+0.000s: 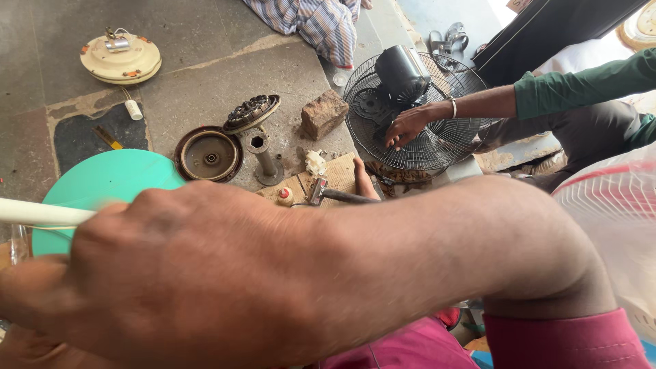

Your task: The person disassembles an electric fan motor, removes the rotor, and uses a screwdriver to adjust internal components. They then reassemble the motor parts and secure them with screws.

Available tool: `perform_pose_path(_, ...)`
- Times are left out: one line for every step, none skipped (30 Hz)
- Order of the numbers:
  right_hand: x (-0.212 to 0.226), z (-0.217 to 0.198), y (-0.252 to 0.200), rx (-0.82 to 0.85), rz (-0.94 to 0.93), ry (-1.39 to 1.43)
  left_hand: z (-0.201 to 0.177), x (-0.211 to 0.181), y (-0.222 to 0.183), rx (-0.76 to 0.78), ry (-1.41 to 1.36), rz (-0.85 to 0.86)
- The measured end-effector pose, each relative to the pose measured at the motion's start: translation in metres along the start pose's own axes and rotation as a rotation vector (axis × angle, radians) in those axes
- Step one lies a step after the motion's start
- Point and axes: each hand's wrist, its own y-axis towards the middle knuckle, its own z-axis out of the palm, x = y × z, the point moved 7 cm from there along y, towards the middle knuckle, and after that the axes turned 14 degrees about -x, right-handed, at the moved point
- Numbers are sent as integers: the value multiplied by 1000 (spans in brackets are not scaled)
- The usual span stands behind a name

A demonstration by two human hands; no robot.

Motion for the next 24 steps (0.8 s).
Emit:
perform_pose_path(2, 0, 4, 22, 16, -70, 2, -3, 1, 7, 0, 5)
perform_pose_path(5, -1, 7, 18, 25, -122, 4, -5, 1, 11, 5, 7)
perform_pose_path(7, 1, 12, 29, 21, -107, 6, -8, 0, 16, 9, 11)
perform_pose_path(8, 4, 14, 40, 18, -95, 10, -11, 0, 23, 8, 14)
perform_pose_path(8, 10, 17, 65, 3, -15, 14, -14, 0, 29, 8, 23)
perform_pose_path(7, 14, 15, 54, 1, 75, 18, -18, 1, 38, 8, 34)
perform_pose_path(5, 18, 14, 45, -1, 165, 24, -22, 1, 51, 8, 41)
perform_pose_path(2, 19, 9, -1, 7, 266, 30, -26, 2, 63, 6, 52)
perform_pose_path(-1, 19, 4, -46, 14, 367, 36, -30, 3, 73, 5, 67)
perform_pose_path(0, 26, -2, -16, -50, 288, 40, -34, 1, 86, 9, 74)
perform_pose_path(-1, 32, -6, 13, -114, 208, 44, -38, -1, 101, 12, 84)
perform_pose_path(-1, 37, -8, 22, -158, 179, 49, -42, -1, 111, 15, 95)
perform_pose_path(-2, 41, -10, 30, -202, 151, 54, -46, -2, 123, 18, 109)
perform_pose_path(-3, 43, -10, 23, -222, 178, 59, -50, -2, 133, 19, 121)
perform_pose_path(-7, 42, -11, -7, -225, 229, 64, -54, -3, 150, 22, 133)
perform_pose_path(-9, 41, -12, -38, -228, 278, 67, -59, -4, 165, 29, 146)
perform_pose_path(-13, 37, -15, -92, -215, 352, 71, -65, -6, 195, 35, 163)
perform_pose_path(-18, 35, -19, -117, -176, 442, 73, -72, -10, 218, 39, 174)
perform_pose_path(-21, 33, -22, -143, -140, 533, 74, -78, -13, 240, 46, 184)
perform_pose_path(-25, 32, -26, -135, -81, 651, 72, -86, -19, 279, 58, 211)
perform_pose_path(-28, 30, -26, -154, -59, 643, 80, -87, -21, 324, 64, 238)
perform_pose_path(-29, 28, -27, -163, -43, 648, 82, -91, -26, 356, 74, 259)
perform_pose_path(-30, 22, -24, -202, -66, 529, 86, -94, -32, 391, 86, 277)
perform_pose_path(-36, 15, -19, -171, -72, 505, 91, -96, -37, 420, 100, 284)
